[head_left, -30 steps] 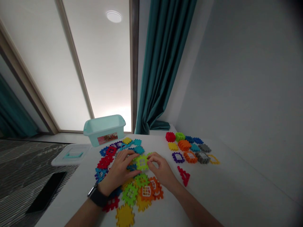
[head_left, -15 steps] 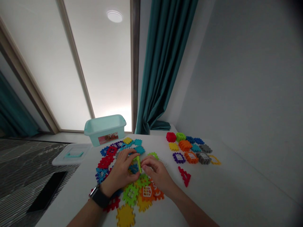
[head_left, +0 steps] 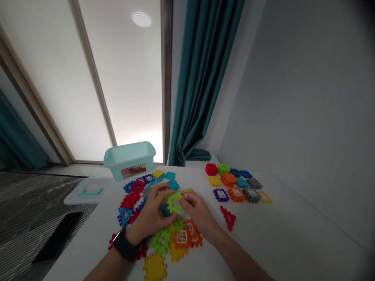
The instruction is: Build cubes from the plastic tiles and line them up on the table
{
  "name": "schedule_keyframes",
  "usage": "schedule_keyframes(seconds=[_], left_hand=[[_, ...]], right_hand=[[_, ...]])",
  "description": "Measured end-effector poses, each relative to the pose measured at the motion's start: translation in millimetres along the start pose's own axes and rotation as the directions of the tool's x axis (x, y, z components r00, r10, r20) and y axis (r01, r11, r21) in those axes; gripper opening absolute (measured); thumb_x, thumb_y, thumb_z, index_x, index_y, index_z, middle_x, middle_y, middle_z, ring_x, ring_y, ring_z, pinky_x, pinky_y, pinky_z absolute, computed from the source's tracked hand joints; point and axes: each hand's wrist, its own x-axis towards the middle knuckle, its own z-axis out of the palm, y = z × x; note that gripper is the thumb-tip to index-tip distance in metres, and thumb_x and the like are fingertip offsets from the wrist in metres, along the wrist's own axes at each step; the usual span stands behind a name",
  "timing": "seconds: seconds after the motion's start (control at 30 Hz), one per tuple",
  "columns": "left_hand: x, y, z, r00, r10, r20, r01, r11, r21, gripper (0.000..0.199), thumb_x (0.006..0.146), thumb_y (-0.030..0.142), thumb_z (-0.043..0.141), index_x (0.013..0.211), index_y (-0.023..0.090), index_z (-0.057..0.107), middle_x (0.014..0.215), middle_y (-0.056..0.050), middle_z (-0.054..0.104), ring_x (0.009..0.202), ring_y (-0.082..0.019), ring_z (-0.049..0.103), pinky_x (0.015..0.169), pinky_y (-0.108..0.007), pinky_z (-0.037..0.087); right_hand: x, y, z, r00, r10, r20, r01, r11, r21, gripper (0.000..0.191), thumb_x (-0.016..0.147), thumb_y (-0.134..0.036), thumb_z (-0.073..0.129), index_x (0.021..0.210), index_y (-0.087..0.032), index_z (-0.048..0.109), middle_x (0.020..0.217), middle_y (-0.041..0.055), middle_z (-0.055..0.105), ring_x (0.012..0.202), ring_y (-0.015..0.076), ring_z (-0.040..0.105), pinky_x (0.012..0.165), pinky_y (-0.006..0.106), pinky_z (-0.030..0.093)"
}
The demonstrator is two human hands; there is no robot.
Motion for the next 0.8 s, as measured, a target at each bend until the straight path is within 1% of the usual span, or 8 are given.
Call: schedule_keyframes(seconds=[0.2,0.37,0.43,0.5,0.53,0.67,0.73,0.8], left_hand=[[-1,-11,-2.1,1.000,0.002,-0.017,0.000,0.997,0.080,0.054,0.077,0.024,0.080,0.126,0.026,0.056,0.126,-0.011,0.055,0.119,-0.030,0.056,0.101,-0.049,0.051],[-1,-14,-4.2,0.996,0.084,-0.010,-0.080,0.980,0.181,0.042,0.083,0.030,0.076,0.121,0.023,0.059,0.120,-0.012,0.059,0.112,-0.029,0.059,0.094,-0.047,0.053],[-1,-15,-6.3,0.993,0.113,-0.016,-0.107,0.969,0.223,0.039,0.086,0.032,0.073,0.121,0.021,0.060,0.116,-0.012,0.061,0.108,-0.029,0.061,0.092,-0.046,0.054],[0,-16,-8.8,0.991,0.128,-0.026,-0.117,0.961,0.251,0.037,0.088,0.034,0.070,0.121,0.020,0.060,0.115,-0.012,0.062,0.107,-0.029,0.061,0.091,-0.045,0.054],[0,-17,-9.8,0.991,0.131,-0.033,-0.118,0.959,0.256,0.037,0.088,0.035,0.070,0.121,0.020,0.060,0.115,-0.012,0.062,0.107,-0.029,0.062,0.091,-0.045,0.055],[0,-19,-10.8,0.993,0.107,-0.052,-0.092,0.969,0.230,0.035,0.089,0.036,0.069,0.120,0.020,0.061,0.118,-0.012,0.060,0.109,-0.028,0.062,0.093,-0.043,0.055],[1,-20,-9.6,0.994,0.088,-0.067,-0.072,0.976,0.205,0.034,0.089,0.035,0.069,0.120,0.021,0.061,0.119,-0.012,0.058,0.111,-0.028,0.061,0.094,-0.043,0.055],[1,-20,-8.5,0.994,0.082,-0.068,-0.068,0.979,0.191,0.034,0.089,0.034,0.069,0.120,0.022,0.061,0.120,-0.012,0.058,0.112,-0.028,0.061,0.094,-0.043,0.055]], right_hand=[[2,-2,-8,0.998,0.027,-0.051,-0.028,1.000,0.000,0.037,0.090,-0.053,0.060,0.073,-0.020,0.057,0.083,0.0012,0.054,0.077,0.0169,0.056,0.072,0.028,0.050],[1,2,-4,0.998,-0.003,-0.055,0.000,0.999,-0.050,0.034,0.092,-0.047,0.058,0.072,-0.021,0.055,0.082,0.0011,0.054,0.081,0.0179,0.058,0.076,0.030,0.052],[0,1,-3,0.996,-0.036,-0.077,0.028,0.995,-0.098,0.025,0.094,-0.042,0.056,0.080,-0.021,0.058,0.087,0.0025,0.057,0.086,0.0196,0.061,0.080,0.033,0.054],[-2,-2,-6,0.988,-0.113,-0.103,0.092,0.977,-0.194,0.014,0.094,-0.034,0.056,0.097,-0.022,0.061,0.099,0.0051,0.061,0.096,0.0223,0.062,0.087,0.037,0.054],[-3,-4,-8,0.981,-0.166,-0.099,0.136,0.957,-0.256,0.015,0.094,-0.031,0.056,0.105,-0.023,0.061,0.106,0.0065,0.062,0.103,0.0236,0.061,0.092,0.040,0.053],[-6,-11,-16,0.940,-0.333,0.073,0.331,0.839,-0.432,0.030,0.093,-0.021,0.057,0.123,-0.025,0.056,0.120,0.0093,0.062,0.116,0.0267,0.056,0.102,0.047,0.048],[-7,-11,-19,0.918,-0.365,0.154,0.393,0.792,-0.467,0.035,0.092,-0.019,0.060,0.126,-0.025,0.054,0.122,0.0098,0.062,0.118,0.0273,0.055,0.102,0.048,0.048],[-8,-11,-20,0.903,-0.386,0.186,0.426,0.758,-0.495,0.036,0.091,-0.018,0.061,0.126,-0.025,0.054,0.122,0.0100,0.062,0.118,0.0274,0.055,0.102,0.049,0.049]])
